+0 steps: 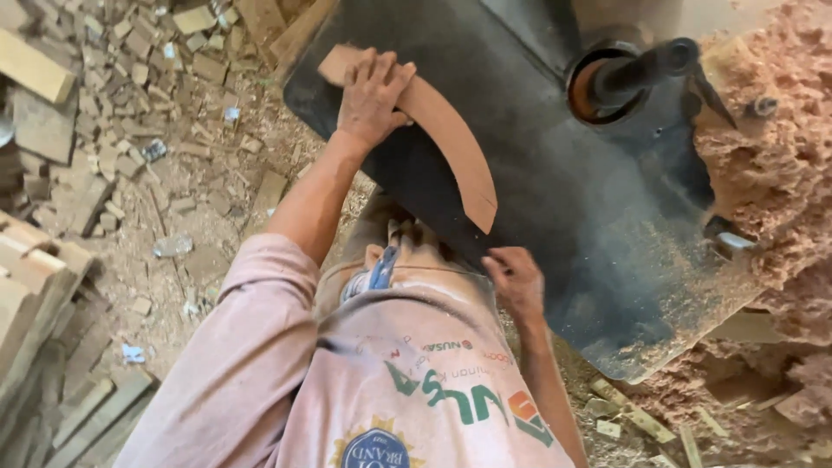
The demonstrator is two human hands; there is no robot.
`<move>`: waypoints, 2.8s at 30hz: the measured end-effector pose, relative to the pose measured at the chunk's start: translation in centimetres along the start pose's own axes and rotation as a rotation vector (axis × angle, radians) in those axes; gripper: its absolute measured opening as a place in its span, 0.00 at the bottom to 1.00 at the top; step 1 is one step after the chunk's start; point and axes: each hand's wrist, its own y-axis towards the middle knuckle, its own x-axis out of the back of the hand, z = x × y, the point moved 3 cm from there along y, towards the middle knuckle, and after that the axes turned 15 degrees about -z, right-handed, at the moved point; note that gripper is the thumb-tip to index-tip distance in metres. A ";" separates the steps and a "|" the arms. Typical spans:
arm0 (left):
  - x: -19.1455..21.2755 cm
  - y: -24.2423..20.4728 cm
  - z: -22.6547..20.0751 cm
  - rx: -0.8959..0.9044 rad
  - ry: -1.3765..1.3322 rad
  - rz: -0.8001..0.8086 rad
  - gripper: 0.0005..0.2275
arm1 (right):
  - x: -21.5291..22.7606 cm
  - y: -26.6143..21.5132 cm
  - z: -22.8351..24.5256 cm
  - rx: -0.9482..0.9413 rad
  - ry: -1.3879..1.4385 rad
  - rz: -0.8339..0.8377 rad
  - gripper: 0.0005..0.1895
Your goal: Shaping the edges of curved wooden pieces using a spindle shaper machine
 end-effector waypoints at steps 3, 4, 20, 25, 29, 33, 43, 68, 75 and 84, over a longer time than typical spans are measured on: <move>1.0 0.1 -1.2 0.072 -0.043 0.002 0.41 | 4.8 1.9 -9.2 -0.012 0.038 -0.510 0.08; 1.8 0.0 -2.1 0.048 -0.058 0.004 0.41 | 7.0 2.9 -12.2 -0.033 0.034 -0.529 0.08; 2.3 0.0 -6.2 0.031 0.000 0.145 0.42 | 21.3 11.9 -18.7 -0.015 -0.354 -0.732 0.17; 1.3 0.3 -7.1 -0.086 -0.133 0.155 0.39 | 21.6 11.9 -18.2 0.026 -0.350 -0.709 0.27; 1.1 1.2 -7.9 -0.146 -0.103 0.134 0.41 | 21.7 11.6 -18.4 0.214 -0.675 -0.749 0.26; 0.1 1.9 -7.9 -0.167 -0.125 0.161 0.35 | 21.2 11.3 -19.9 0.422 -0.935 -0.943 0.29; -1.2 3.2 -7.0 -0.217 -0.244 0.327 0.30 | 21.8 9.7 -21.8 0.382 -0.268 -1.215 0.16; 8.2 -6.1 -15.1 -0.389 -0.328 -0.039 0.25 | 13.8 3.4 -16.6 -0.001 -0.102 -1.186 0.03; 7.2 -7.1 -14.8 -0.375 -0.355 0.018 0.40 | 4.6 5.2 -0.6 0.038 0.225 -0.887 0.10; 6.6 -7.5 -14.6 -0.377 -0.396 0.084 0.39 | -1.7 5.2 0.8 0.194 -0.110 -0.894 0.16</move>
